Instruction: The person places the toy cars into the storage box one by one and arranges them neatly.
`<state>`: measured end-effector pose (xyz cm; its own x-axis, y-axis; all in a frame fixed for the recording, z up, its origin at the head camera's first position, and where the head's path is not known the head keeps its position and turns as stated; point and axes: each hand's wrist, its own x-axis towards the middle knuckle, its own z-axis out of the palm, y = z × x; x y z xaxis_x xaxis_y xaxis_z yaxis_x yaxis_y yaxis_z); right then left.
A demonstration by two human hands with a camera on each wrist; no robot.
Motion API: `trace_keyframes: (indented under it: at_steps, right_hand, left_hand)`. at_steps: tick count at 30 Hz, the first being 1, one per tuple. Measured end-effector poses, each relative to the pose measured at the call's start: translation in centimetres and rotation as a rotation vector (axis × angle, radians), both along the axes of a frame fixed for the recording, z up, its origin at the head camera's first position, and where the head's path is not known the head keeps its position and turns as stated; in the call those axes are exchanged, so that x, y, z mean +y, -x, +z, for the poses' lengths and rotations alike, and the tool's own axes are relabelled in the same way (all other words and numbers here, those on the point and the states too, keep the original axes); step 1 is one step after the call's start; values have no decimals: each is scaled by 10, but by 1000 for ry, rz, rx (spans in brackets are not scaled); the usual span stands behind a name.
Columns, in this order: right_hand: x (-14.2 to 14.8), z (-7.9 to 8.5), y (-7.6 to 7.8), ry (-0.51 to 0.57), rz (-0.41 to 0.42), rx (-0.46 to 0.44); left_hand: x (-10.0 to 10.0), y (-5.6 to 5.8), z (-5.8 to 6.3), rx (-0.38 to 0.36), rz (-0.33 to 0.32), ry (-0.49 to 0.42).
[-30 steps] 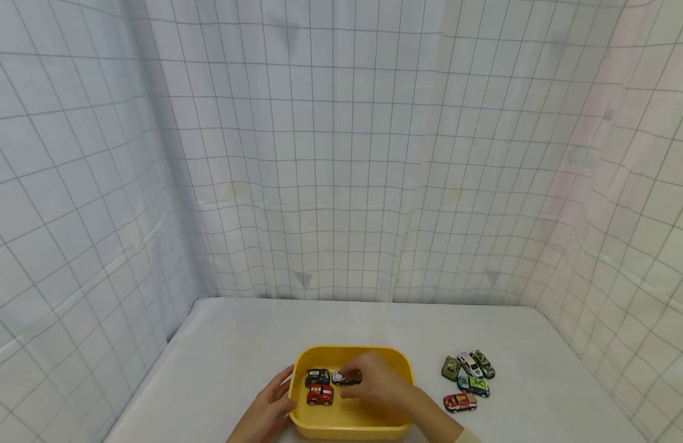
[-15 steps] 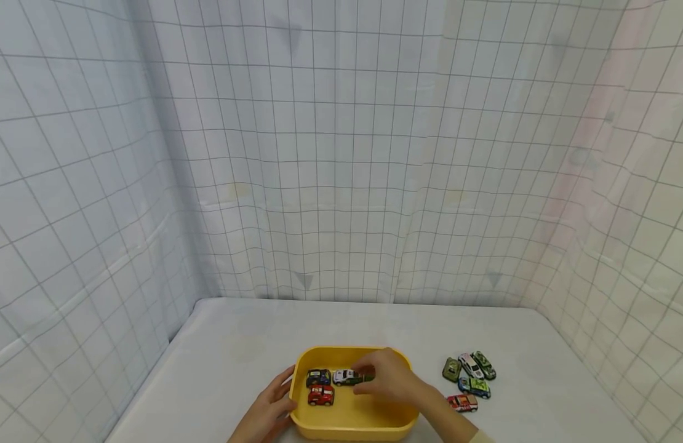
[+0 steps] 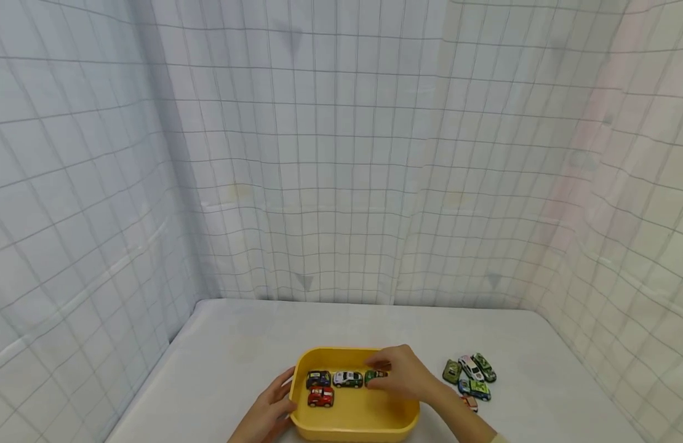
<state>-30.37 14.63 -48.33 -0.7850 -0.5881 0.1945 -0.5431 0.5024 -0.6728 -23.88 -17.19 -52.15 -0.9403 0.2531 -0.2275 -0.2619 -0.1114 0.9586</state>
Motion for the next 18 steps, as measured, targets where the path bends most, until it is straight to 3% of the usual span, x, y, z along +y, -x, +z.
trace_keyframes:
  at_steps: [10,18]
  right_hand:
    - [22,11,-1,1,-42,36]
    - [40,10,-3,8,-72,53]
  left_hand:
    - [-3,0,2,2,0,-7]
    - [-1,1,3,-8,-1,-3]
